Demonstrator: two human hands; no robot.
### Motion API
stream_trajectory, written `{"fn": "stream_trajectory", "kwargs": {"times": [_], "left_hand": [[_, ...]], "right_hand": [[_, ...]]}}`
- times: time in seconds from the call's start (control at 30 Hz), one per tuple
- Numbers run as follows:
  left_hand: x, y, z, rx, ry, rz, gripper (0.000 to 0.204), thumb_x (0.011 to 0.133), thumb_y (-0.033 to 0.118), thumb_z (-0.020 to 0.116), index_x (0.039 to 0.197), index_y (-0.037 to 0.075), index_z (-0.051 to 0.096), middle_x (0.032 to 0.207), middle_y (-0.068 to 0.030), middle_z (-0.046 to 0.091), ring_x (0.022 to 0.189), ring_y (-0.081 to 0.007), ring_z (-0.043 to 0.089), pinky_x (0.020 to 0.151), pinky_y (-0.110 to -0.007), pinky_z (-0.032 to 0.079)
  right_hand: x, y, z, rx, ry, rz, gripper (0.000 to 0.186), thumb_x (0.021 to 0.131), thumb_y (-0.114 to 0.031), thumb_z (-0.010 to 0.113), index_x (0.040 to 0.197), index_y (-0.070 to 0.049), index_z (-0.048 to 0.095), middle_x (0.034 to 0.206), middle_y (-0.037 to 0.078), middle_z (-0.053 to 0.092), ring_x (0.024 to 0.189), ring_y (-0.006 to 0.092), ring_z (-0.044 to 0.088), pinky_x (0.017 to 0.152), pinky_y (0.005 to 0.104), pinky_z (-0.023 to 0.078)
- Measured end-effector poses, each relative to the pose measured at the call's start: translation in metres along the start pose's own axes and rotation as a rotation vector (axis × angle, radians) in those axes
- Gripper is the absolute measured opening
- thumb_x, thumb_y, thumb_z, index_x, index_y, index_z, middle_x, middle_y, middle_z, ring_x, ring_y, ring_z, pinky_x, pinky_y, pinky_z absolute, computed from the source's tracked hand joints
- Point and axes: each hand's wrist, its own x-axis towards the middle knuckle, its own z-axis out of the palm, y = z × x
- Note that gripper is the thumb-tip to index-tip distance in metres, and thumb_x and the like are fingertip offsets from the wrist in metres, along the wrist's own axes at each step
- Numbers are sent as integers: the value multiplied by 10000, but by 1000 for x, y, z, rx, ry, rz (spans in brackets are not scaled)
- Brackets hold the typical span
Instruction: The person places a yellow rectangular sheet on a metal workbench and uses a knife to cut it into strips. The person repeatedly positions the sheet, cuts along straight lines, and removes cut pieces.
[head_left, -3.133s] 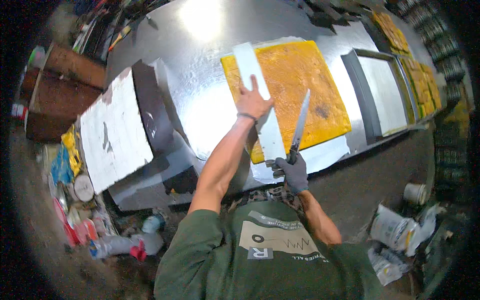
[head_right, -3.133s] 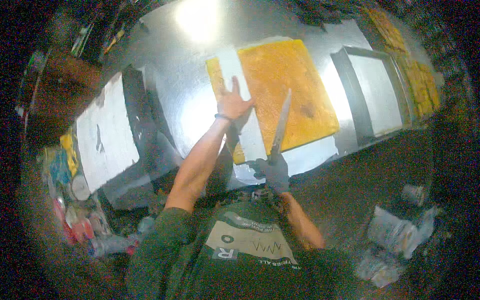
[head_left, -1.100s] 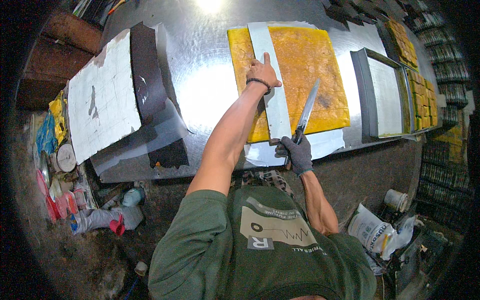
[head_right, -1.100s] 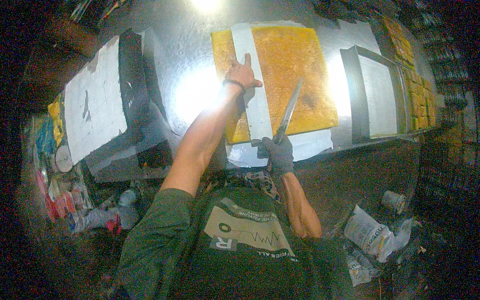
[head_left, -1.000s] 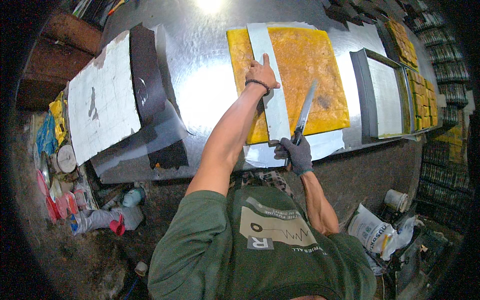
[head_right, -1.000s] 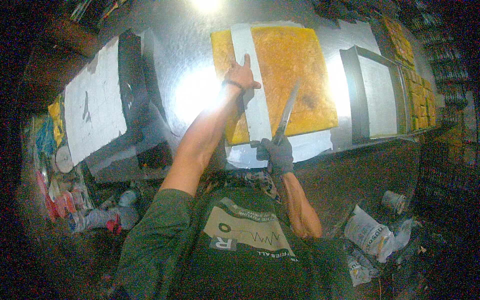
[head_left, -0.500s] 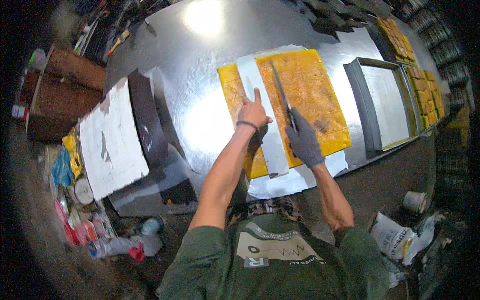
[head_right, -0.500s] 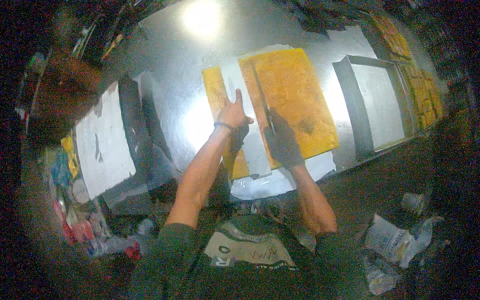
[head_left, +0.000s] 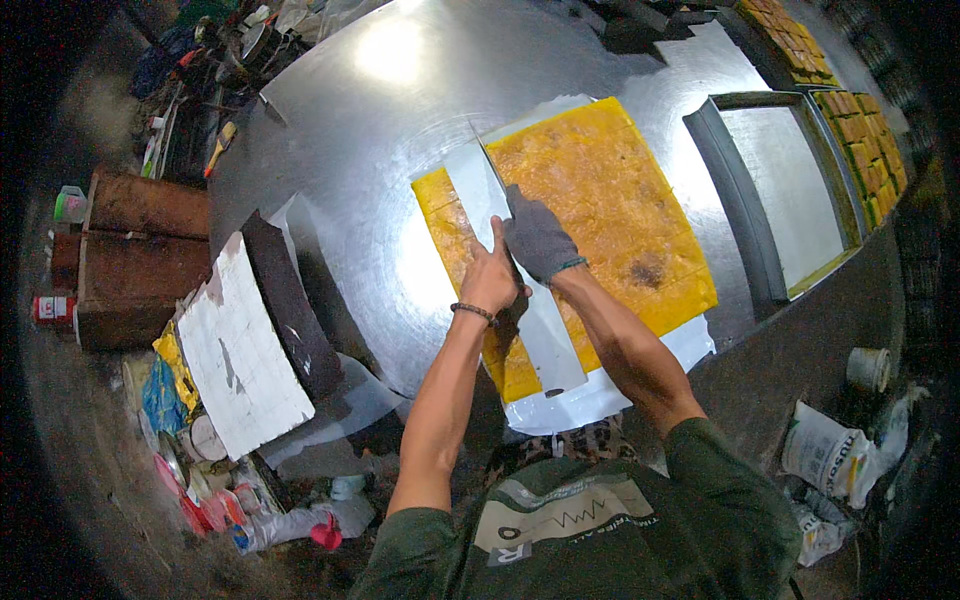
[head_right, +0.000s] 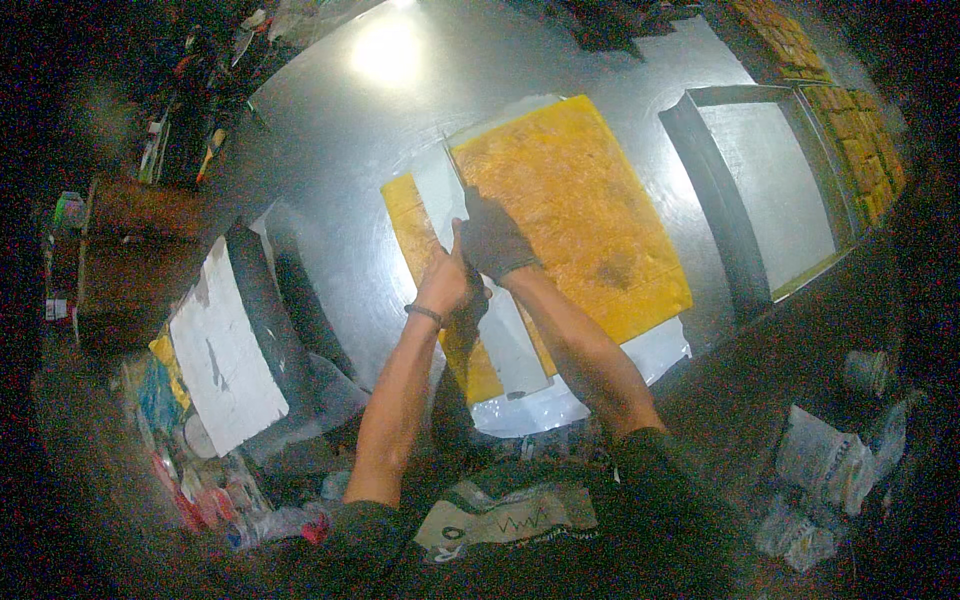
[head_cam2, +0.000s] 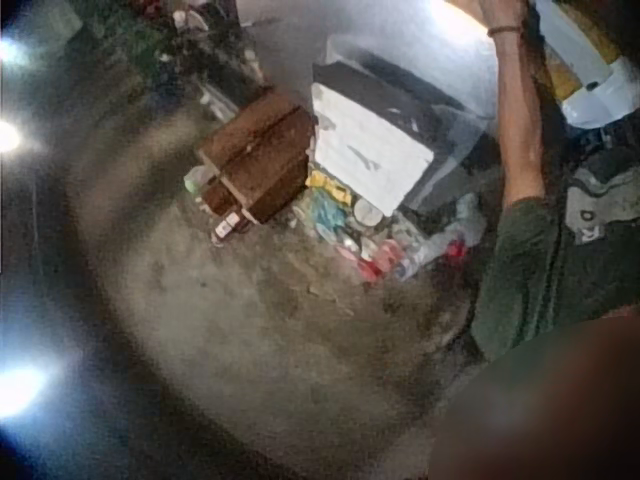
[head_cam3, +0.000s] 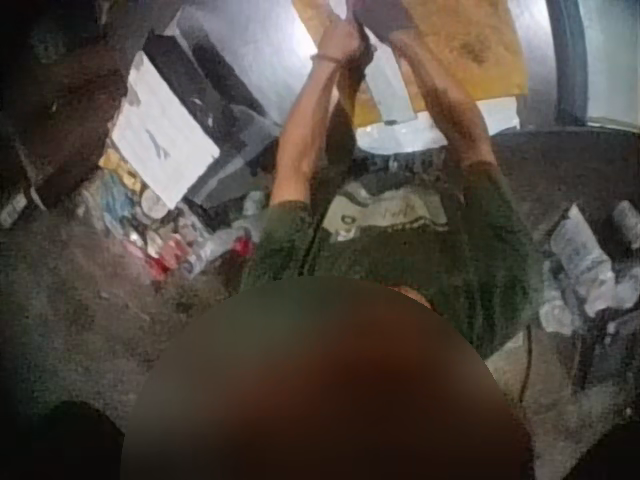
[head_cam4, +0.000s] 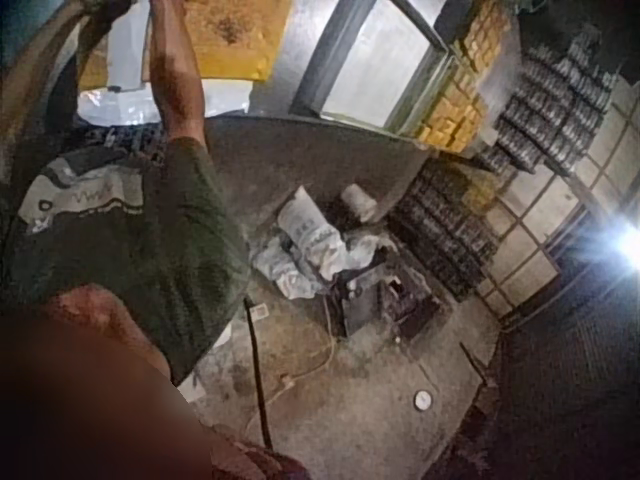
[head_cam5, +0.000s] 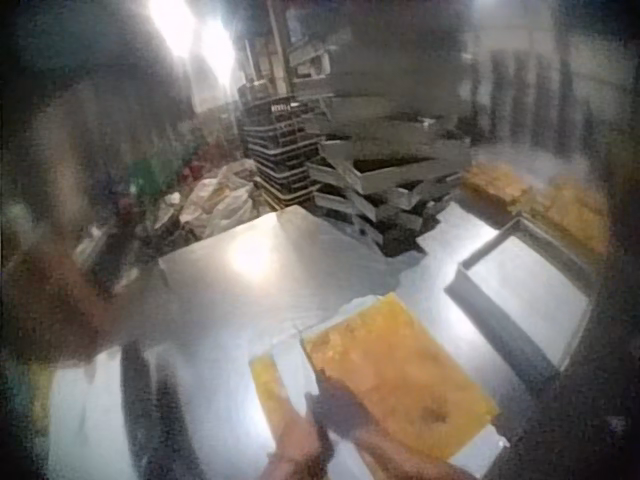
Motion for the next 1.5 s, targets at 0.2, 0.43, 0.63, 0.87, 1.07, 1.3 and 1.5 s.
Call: {"fn": "stream_trajectory", "kwargs": {"times": [0.2,0.43,0.63,0.87,1.07,1.3,1.5], "left_hand": [[0,-4,2,-21,5,33,1347,612,224,917,1584,66,-2,1270,-502,372,1016,-580,593,889,-518,535],[-2,-4,1,-16,27,57,1329,615,208,909,1585,66,11,1288,-517,342,1005,-579,598,889,-513,536],[0,-6,4,-43,8,62,1338,613,200,914,1585,69,4,1248,-502,377,977,-574,605,871,-517,539],[1,-7,4,24,17,66,1346,627,237,917,1585,74,-15,1217,-473,414,965,-563,614,846,-514,547],[2,-8,4,49,3,51,1325,640,221,904,1582,72,-15,1220,-492,407,948,-575,613,842,-524,545],[6,-15,10,-18,15,74,1267,677,213,873,1581,75,-3,1191,-491,422,937,-591,604,846,-543,538],[11,-19,15,77,68,82,1185,717,199,831,1580,66,29,1176,-493,438,946,-590,602,851,-540,530]], "right_hand": [[3,2,3,-7,-46,31,496,955,-257,544,1334,43,435,1023,354,630,971,490,633,826,540,511],[-3,-4,-4,29,-89,104,418,948,-226,542,1242,64,478,995,348,635,953,482,642,808,543,510],[-2,-1,-3,7,-83,16,403,973,-256,516,1204,74,505,1067,357,627,1025,486,631,865,533,506],[-13,3,1,-28,-57,78,439,959,-199,514,1303,68,464,932,340,650,887,482,653,762,547,518],[-16,12,4,-4,-117,91,429,950,-189,521,1269,95,479,981,342,652,916,489,651,776,532,530],[-26,17,7,0,-112,89,377,943,-176,515,1223,76,509,1030,344,643,956,483,652,815,525,527],[-42,15,0,12,-37,8,383,930,-143,521,1228,94,484,944,358,648,894,494,658,756,545,530]]}}
